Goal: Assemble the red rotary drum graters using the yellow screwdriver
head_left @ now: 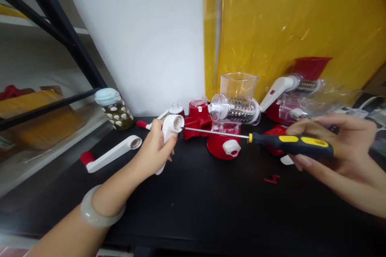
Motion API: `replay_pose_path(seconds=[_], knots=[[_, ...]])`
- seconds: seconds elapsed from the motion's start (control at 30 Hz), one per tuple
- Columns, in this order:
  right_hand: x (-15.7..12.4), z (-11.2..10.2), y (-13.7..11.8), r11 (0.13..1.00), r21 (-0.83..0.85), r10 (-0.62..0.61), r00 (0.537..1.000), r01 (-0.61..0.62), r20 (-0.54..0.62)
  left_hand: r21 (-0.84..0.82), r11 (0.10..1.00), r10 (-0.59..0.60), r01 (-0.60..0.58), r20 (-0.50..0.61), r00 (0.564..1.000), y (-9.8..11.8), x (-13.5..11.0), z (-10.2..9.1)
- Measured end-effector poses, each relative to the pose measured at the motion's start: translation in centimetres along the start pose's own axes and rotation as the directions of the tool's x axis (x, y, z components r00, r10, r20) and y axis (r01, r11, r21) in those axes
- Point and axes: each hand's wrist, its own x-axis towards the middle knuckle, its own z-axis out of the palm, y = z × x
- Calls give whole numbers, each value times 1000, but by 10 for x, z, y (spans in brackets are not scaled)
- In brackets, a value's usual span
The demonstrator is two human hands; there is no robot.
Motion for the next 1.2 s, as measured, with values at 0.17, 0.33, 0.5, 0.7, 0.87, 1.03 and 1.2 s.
replay_pose_path(seconds=[0.17, 0.33, 0.5, 0.7, 0.87, 1.03, 1.2], knots=[[-2, -8, 7, 977, -185, -94, 994, 102, 52, -4, 1000, 14, -14, 56, 998, -2, -1, -1], [-1, -14, -1, 948, -314, -36, 997, 55, 65, 1, 998, 57, -57, 78, 995, -6, -5, 2], [2, -8, -8, 921, -384, -67, 998, 68, 15, 65, 994, 84, -85, 18, 996, -5, -6, 3], [-3, -4, 5, 979, -143, -145, 989, 144, 9, 77, 996, 47, -48, 13, 999, -1, -2, 2], [-2, -9, 14, 964, -192, -166, 980, 185, 111, 19, 1000, 24, -24, 1, 1000, -1, -2, -1], [7, -8, -4, 950, -262, -131, 978, 170, 159, 40, 998, 56, -55, -10, 998, -3, -3, -3], [4, -2, -10, 991, -134, 36, 993, -21, 116, 92, 992, 84, -83, -11, 996, -2, -3, -3]])
